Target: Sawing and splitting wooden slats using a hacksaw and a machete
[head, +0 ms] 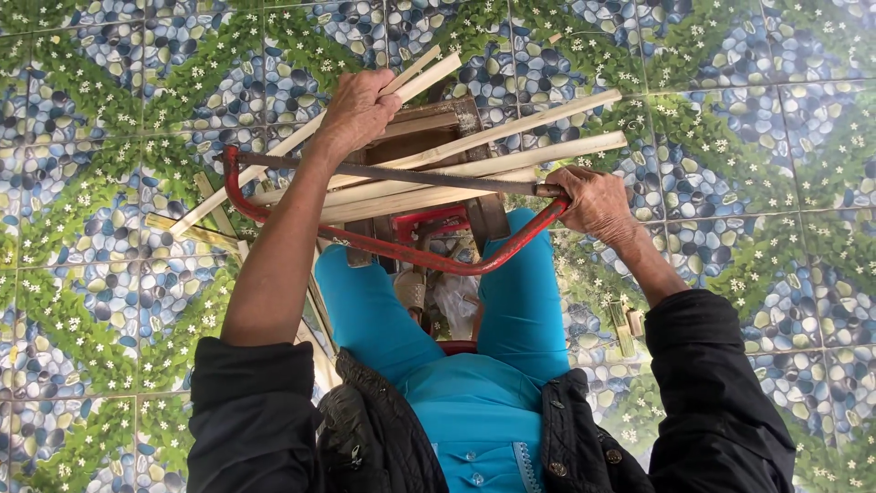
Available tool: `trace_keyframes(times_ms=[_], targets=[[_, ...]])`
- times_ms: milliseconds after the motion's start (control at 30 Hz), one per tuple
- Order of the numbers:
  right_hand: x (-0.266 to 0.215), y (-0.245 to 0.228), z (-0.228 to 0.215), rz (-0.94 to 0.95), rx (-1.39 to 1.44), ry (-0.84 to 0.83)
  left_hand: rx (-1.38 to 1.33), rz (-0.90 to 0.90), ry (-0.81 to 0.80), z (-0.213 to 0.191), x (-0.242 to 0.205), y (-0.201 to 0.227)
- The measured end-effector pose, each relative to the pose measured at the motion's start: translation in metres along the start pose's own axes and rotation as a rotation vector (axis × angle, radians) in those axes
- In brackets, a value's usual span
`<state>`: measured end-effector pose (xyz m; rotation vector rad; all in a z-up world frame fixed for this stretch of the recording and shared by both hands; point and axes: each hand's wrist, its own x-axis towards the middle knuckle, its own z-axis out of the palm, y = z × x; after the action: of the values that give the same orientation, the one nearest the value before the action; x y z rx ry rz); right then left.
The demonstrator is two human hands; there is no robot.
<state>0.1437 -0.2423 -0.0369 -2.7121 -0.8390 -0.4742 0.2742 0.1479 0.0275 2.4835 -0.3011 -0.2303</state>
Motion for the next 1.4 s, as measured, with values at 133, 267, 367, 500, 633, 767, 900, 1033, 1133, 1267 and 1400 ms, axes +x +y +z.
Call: trace_keyframes(times_ms=[133, 267, 367, 500, 633, 767, 900, 1033, 1133, 1267, 1400], targets=[[-0.004, 0.003, 0.011, 0.010, -0.021, -0.021, -0.030, 0.126, 0.064, 0.016, 0.013, -0.020], [-0.006, 0.004, 0.017, -0.012, -0.061, -0.053, -0.015, 0.094, 0.040, 0.021, 0.012, -0.024], [-0.006, 0.002, 0.012, -0.022, -0.035, -0.011, -0.028, 0.057, 0.021, 0.019, 0.008, -0.018], [-0.003, -0.006, 0.001, 0.026, -0.021, 0.010, -0.055, 0.081, 0.022, 0.018, 0.008, -0.024], [-0.004, -0.004, -0.001, 0.040, -0.037, -0.030, -0.085, 0.008, -0.003, 0.000, 0.002, -0.016], [-0.011, -0.020, -0.001, 0.001, -0.057, -0.012, -0.169, 0.127, 0.061, -0.019, -0.006, -0.007], [-0.021, -0.054, 0.000, -0.043, -0.021, 0.014, -0.171, 0.153, 0.057, -0.028, -0.009, 0.001], [-0.032, -0.087, 0.001, -0.001, 0.040, -0.079, -0.159, 0.225, 0.076, -0.021, -0.007, 0.007], [-0.044, -0.103, 0.005, -0.023, 0.124, -0.121, -0.160, 0.234, 0.040, -0.021, -0.013, 0.017], [-0.071, -0.119, 0.024, -0.052, 0.122, -0.158, -0.165, 0.216, 0.006, -0.022, -0.020, 0.028], [-0.098, -0.123, 0.049, -0.031, 0.087, -0.229, -0.096, 0.245, 0.026, -0.014, -0.020, 0.024]])
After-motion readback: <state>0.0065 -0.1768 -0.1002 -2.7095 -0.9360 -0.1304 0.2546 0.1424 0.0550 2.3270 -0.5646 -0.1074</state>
